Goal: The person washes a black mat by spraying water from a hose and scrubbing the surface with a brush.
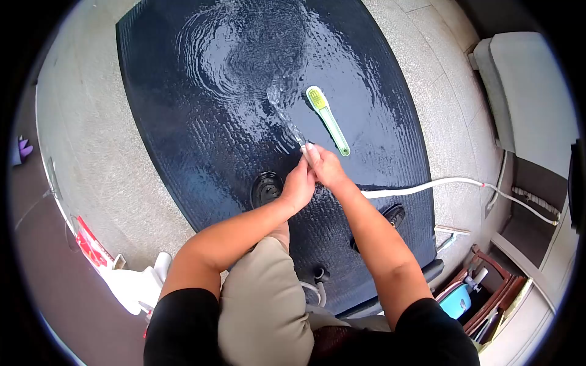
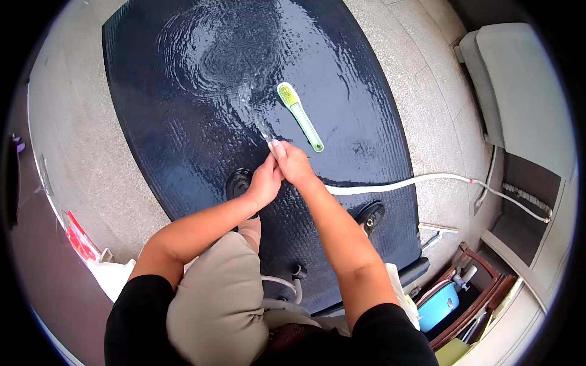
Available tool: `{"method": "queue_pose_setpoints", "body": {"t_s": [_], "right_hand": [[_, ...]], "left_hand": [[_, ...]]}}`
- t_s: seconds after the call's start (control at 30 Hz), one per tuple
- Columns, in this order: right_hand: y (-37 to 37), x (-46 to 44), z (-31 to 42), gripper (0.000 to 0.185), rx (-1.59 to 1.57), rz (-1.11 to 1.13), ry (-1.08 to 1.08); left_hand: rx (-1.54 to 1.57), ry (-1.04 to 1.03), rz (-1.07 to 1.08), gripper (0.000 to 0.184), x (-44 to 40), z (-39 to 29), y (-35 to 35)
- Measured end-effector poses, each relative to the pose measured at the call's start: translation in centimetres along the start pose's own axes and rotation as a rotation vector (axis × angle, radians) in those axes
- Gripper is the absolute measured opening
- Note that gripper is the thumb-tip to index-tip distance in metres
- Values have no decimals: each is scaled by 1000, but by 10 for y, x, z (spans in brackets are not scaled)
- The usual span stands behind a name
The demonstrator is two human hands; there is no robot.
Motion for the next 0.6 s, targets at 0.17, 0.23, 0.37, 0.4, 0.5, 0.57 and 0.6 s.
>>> {"method": "queue_pose_setpoints", "body": {"t_s": [0.17, 0.23, 0.37, 0.4, 0.5, 0.57, 0.6], "right_hand": [[16, 53, -8, 50, 187, -522, -10], [36, 77, 8, 55, 278, -564, -89], [80, 99, 11, 61, 313, -593, -112], [94, 101, 6, 62, 266, -590, -155], [127, 138, 10, 65, 99, -493, -334], [137, 166, 11, 65, 61, -539, -357], [143, 173, 6, 64, 67, -532, -367]], "left_hand": [[-41, -330, 5, 25, 25, -6, 30], [-37, -280, -97, 25, 28, 21, 62], [108, -106, -366, 22, 94, 53, 148], [92, -82, -381, 21, 118, 62, 165], [101, -2, -435, 18, 192, 87, 202], [141, 31, -485, 18, 234, 105, 221], [133, 43, -519, 18, 252, 113, 229]]}}
Point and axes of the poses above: each hand's wrist, its own x-axis away from the middle knuckle, its own y-axis out of the back of the hand, z = x × y, the point moved 2 cm from there along -x, towards the middle knuckle, and after that the axes turned 10 degrees about -y, right-handed, at the moved point
